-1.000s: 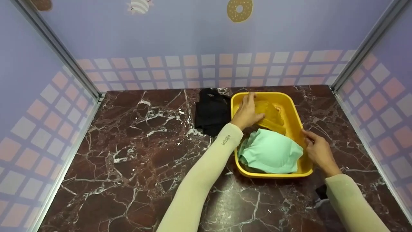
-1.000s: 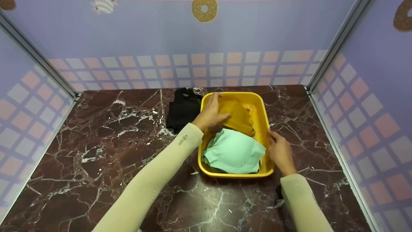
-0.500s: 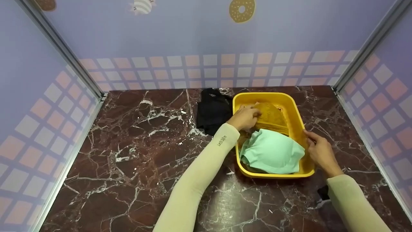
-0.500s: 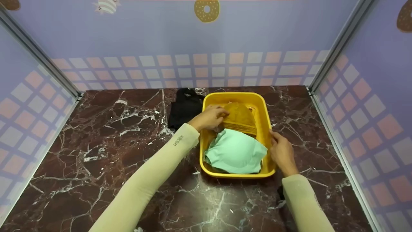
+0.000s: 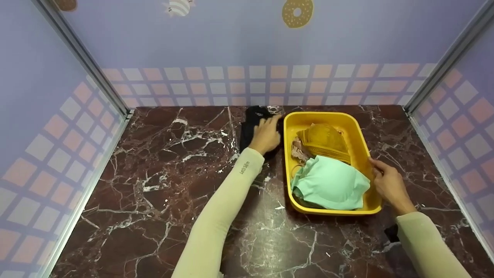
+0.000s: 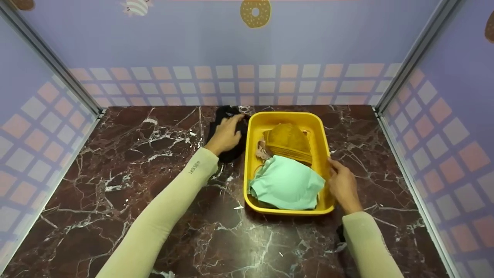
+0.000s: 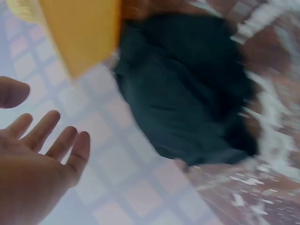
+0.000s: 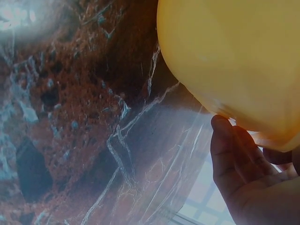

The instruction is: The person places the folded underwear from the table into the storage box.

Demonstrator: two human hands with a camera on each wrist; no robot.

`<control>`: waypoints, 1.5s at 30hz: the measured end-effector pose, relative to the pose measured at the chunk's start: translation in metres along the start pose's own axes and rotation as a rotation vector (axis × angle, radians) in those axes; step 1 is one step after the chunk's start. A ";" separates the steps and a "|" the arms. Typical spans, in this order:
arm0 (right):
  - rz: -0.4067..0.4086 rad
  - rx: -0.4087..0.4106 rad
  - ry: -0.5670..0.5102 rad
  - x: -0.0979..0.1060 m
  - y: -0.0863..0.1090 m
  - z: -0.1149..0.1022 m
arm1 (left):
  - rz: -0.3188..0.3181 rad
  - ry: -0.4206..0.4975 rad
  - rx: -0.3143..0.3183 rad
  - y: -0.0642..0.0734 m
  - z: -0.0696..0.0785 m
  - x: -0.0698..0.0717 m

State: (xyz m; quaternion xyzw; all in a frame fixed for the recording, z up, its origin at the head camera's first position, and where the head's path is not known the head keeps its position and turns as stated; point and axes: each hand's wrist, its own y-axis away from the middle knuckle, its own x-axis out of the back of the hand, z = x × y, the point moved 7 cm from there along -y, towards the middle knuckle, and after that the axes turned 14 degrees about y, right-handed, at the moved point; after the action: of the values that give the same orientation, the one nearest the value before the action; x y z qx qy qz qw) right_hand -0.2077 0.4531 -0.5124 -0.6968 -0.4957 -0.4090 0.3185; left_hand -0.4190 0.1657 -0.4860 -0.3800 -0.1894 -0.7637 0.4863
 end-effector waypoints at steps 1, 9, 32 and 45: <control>-0.004 -0.001 -0.001 -0.001 0.000 0.000 | -0.022 -0.006 0.040 0.003 -0.008 -0.001; -0.009 -0.007 -0.006 -0.001 0.000 0.000 | -0.137 -0.044 0.134 0.021 -0.049 -0.011; -0.037 -0.029 0.023 -0.002 0.001 0.001 | -0.211 -0.034 0.081 0.056 -0.072 0.000; -0.047 -0.005 -0.008 -0.002 0.001 0.000 | -0.270 -0.098 0.062 0.091 -0.082 0.015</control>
State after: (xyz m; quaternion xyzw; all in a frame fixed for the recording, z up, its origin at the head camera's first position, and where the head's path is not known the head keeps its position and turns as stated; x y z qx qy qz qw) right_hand -0.2070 0.4518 -0.5142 -0.6874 -0.5122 -0.4148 0.3050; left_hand -0.3746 0.0615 -0.5344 -0.3727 -0.2858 -0.7966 0.3806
